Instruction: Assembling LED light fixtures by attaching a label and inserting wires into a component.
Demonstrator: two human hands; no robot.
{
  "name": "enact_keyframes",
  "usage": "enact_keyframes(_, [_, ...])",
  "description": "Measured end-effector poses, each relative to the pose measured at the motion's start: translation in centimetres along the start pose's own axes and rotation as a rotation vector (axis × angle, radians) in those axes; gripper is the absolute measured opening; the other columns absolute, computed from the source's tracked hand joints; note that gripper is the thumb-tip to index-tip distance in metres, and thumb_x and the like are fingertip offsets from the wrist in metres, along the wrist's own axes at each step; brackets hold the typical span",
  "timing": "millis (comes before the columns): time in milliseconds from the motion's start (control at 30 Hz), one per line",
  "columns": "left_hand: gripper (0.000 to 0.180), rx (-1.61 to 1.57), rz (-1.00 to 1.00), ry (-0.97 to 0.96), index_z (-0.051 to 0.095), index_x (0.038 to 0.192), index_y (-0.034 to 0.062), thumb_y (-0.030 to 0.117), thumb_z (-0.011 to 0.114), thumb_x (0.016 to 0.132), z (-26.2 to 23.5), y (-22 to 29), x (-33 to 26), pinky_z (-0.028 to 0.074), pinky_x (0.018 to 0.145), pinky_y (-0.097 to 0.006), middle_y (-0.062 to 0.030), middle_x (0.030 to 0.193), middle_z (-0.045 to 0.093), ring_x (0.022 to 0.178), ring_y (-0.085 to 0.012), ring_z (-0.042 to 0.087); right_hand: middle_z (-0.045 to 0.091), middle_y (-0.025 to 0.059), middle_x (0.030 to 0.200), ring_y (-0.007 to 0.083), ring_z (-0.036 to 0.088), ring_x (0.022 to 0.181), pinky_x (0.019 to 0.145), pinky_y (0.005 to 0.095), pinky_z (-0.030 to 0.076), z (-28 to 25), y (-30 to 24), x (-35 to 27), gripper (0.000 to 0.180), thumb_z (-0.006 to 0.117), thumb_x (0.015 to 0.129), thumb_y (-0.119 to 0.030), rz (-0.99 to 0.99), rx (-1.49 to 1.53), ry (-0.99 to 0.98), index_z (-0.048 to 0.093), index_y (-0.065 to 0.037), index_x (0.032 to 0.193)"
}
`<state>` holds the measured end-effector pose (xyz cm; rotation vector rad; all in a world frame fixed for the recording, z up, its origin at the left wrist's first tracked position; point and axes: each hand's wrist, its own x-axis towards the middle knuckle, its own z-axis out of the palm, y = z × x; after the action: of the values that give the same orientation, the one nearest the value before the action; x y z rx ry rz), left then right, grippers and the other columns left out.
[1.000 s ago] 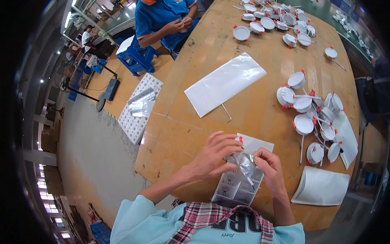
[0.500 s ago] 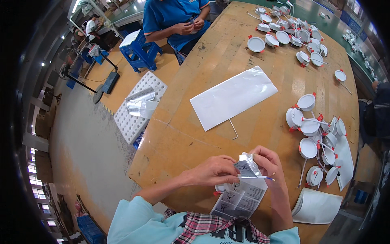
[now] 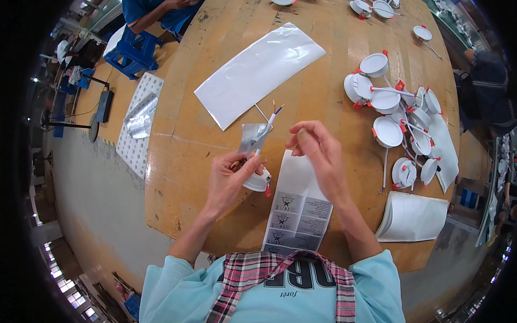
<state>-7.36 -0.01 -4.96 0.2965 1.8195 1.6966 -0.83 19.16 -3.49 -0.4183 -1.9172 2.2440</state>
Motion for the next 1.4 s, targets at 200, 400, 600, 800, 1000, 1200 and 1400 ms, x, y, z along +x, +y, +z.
enact_keyframes(200, [0.015, 0.409, 0.269, 0.184, 0.069, 0.084, -0.0018, 0.013, 0.067, 0.086, 1.5, -0.2, -0.7, 0.046, 0.054, -0.025, -0.0064, 0.072, 0.068, 0.065, -0.0095, 0.063, 0.059, 0.0087, 0.090, 0.0121, 0.054, 0.073, 0.070, 0.0258, 0.045, 0.8, -1.2, -2.0, 0.026, 0.062, 0.086, -0.015, -0.109, -0.161, 0.035, 0.056, -0.001, 0.108])
enact_keyframes(400, [0.012, 0.133, 0.039, 0.007, 0.069, 0.088, -0.0006, 0.011, 0.067, 0.085, 1.8, 1.4, -1.4, 0.048, 0.057, -0.028, -0.0083, 0.073, 0.066, 0.066, -0.0103, 0.064, 0.051, 0.0091, 0.099, 0.0205, 0.050, 0.080, 0.071, 0.0284, 0.042, 0.6, -2.8, -1.4, 0.041, 0.069, 0.065, 0.006, -0.570, -0.592, -0.086, 0.060, -0.008, 0.103])
enact_keyframes(600, [0.021, 0.308, -0.094, -0.306, 0.067, 0.100, -0.0022, 0.012, 0.066, 0.085, 0.9, 1.6, -0.3, 0.049, 0.072, -0.026, -0.0061, 0.087, 0.068, 0.081, -0.0085, 0.061, 0.056, 0.0038, 0.088, 0.0240, 0.049, 0.085, 0.076, 0.0350, 0.042, -0.2, -2.1, -0.5, 0.026, 0.075, 0.066, -0.001, -0.618, -0.661, -0.168, 0.065, -0.010, 0.087])
enact_keyframes(800, [0.039, -0.228, 0.170, -0.234, 0.057, 0.120, 0.0011, 0.022, 0.063, 0.088, -0.2, 1.9, 0.9, 0.046, 0.071, -0.023, -0.0037, 0.099, 0.063, 0.085, -0.0088, 0.060, 0.060, 0.0008, 0.084, 0.0240, 0.050, 0.087, 0.079, 0.0367, 0.040, -0.1, -2.2, -0.3, 0.021, 0.077, 0.066, -0.006, -0.586, -0.702, -0.055, 0.066, -0.011, 0.082])
enact_keyframes(1000, [0.020, -0.146, -0.002, -0.218, 0.065, 0.093, 0.0004, 0.020, 0.061, 0.090, 1.4, 3.3, 1.2, 0.045, 0.081, -0.023, -0.0005, 0.089, 0.064, 0.086, -0.0060, 0.057, 0.061, -0.0022, 0.084, 0.0241, 0.050, 0.092, 0.082, 0.0383, 0.036, 0.1, -2.4, -1.5, 0.018, 0.077, 0.067, -0.008, -0.597, -0.811, -0.028, 0.066, -0.012, 0.081])
enact_keyframes(1200, [0.016, -0.036, -0.021, -0.304, 0.062, 0.086, 0.0019, 0.017, 0.058, 0.091, 0.9, 3.2, 1.4, 0.042, 0.072, -0.021, 0.0025, 0.082, 0.060, 0.078, -0.0037, 0.053, 0.061, -0.0029, 0.084, 0.0234, 0.050, 0.095, 0.086, 0.0396, 0.035, -0.1, -3.0, -2.6, 0.018, 0.076, 0.067, -0.008, -0.613, -0.802, -0.054, 0.065, -0.012, 0.080])
enact_keyframes(1400, [0.016, -0.026, 0.031, -0.323, 0.060, 0.088, 0.0010, 0.015, 0.055, 0.094, 1.9, 2.1, 2.6, 0.045, 0.072, -0.022, 0.0016, 0.078, 0.059, 0.077, -0.0057, 0.055, 0.061, -0.0035, 0.084, 0.0223, 0.052, 0.095, 0.091, 0.0443, 0.037, -1.2, -2.9, -2.9, 0.018, 0.076, 0.064, -0.008, -0.779, -0.861, -0.096, 0.066, -0.011, 0.078])
